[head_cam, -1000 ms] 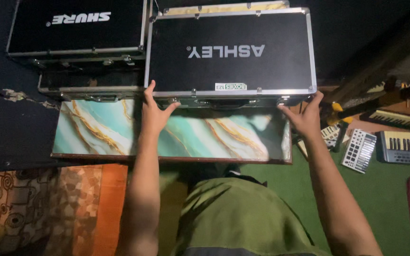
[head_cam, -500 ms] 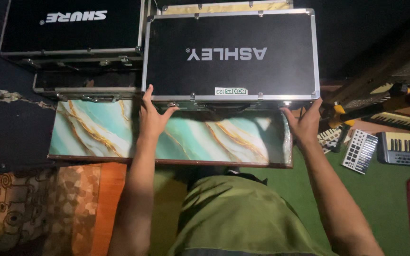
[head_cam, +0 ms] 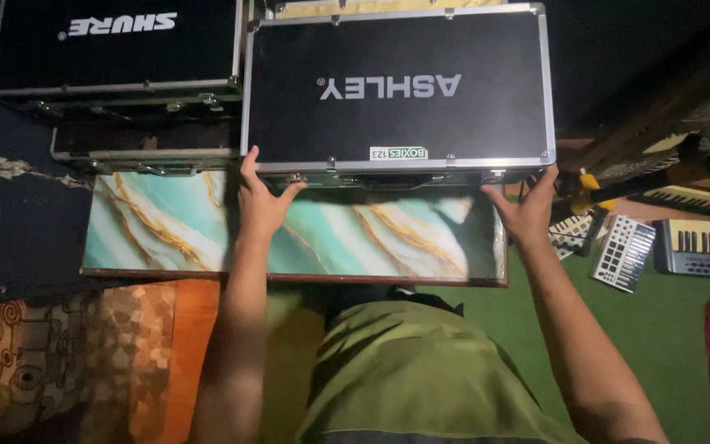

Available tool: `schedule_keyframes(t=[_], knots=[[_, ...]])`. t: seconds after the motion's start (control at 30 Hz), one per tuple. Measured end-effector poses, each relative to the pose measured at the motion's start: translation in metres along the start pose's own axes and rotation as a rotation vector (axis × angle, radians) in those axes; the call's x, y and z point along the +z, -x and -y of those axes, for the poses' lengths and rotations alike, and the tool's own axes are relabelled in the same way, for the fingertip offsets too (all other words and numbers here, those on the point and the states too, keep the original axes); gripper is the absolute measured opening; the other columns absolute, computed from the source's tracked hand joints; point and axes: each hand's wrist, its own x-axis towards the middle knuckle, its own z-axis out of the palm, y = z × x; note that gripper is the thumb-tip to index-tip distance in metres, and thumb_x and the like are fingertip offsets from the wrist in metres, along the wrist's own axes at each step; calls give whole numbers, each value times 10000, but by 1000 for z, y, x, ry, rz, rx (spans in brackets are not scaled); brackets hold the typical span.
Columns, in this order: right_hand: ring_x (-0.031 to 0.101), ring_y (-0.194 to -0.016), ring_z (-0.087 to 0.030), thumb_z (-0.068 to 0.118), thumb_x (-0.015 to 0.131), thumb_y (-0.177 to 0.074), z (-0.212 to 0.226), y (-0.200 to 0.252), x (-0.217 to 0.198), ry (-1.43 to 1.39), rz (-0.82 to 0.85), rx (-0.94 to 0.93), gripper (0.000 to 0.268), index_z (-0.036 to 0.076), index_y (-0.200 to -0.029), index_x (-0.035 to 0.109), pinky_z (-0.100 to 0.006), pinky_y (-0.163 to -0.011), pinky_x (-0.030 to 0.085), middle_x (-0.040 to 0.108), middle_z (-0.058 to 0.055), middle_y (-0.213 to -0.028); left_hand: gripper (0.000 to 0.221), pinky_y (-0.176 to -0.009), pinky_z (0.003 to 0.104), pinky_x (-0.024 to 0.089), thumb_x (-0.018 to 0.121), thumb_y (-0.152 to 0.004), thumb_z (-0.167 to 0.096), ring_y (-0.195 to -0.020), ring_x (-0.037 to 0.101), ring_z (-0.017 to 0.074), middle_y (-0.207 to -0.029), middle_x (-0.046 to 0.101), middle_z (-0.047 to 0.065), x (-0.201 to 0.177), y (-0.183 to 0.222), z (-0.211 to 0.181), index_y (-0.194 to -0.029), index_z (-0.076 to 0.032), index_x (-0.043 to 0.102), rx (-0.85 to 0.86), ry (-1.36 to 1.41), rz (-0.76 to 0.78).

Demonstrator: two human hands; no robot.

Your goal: The person places a black electronic device into a foam-lined case, closes the case, and then places a foam strip into a second black case.

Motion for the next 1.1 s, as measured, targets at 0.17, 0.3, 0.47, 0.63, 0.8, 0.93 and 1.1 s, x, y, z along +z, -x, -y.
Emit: schedule_keyframes(t=[0.17, 0.3, 0.47, 0.63, 0.8, 0.93, 1.1], knots=[[585, -1332, -391, 287, 889, -945, 9, 4, -5, 33, 44, 79, 934, -39, -1513, 223, -473, -1165, 468, 530, -310, -1411, 1112, -1117, 569, 448, 920, -833, -375, -1353, 501, 513, -1502, 431, 369, 0, 2, 6, -1600, -147, 147, 206, 17, -65], [604, -1309, -382, 292, 877, -963, 6, 3, -2, 38, 49, 83, 914, -41, -1488, 208, -471, -1176, 488, 533, -314, -1377, 1108, -1091, 571, 452, 925, -811, -399, -1345, 499, 513, -1492, 432, 356, 3, 6, 4, -1588, -205, 159, 89, -15, -62], [593, -1315, -388, 293, 847, -995, -2, 6, 1, 20, 48, 86, 935, -44, -1522, 152, -469, -1132, 520, 517, -310, -1399, 1120, -1061, 590, 425, 932, -790, -396, -1342, 475, 522, -1484, 403, 366, 6, 3, 1, -1589, -194, 173, 40, -50, -53], [551, -1363, -421, 275, 880, -998, -7, 7, 7, 106, 6, 34, 973, -9, -1555, 135, -503, -1161, 480, 458, -331, -1465, 1121, -1113, 568, 452, 917, -806, -453, -1363, 511, 468, -1494, 462, 302, 4, 4, 4, -1610, -208, 176, 56, -45, -74], [539, -1391, -410, 289, 877, -996, -22, 10, 6, -25, 23, 43, 969, 44, -1564, 131, -498, -1195, 477, 430, -318, -1504, 1122, -1127, 557, 466, 931, -784, -427, -1374, 504, 479, -1507, 432, 331, 4, 2, 6, -1611, -208, 206, 104, 5, -76], [478, -1416, -426, 250, 877, -991, -30, 12, 10, 43, -25, 44, 958, 22, -1552, 134, -521, -1203, 400, 419, -332, -1505, 1189, -1033, 579, 466, 955, -703, -435, -1302, 519, 499, -1438, 467, 343, -2, 2, 8, -1583, -167, 202, 97, -9, -32], [525, -1404, -394, 225, 837, -1024, -26, 14, 13, 40, -28, 142, 883, 8, -1561, 170, -487, -1194, 433, 459, -301, -1487, 1101, -1036, 558, 511, 956, -764, -449, -1263, 590, 473, -1392, 549, 313, 5, 4, 14, -1579, -179, 266, 155, -44, -128]])
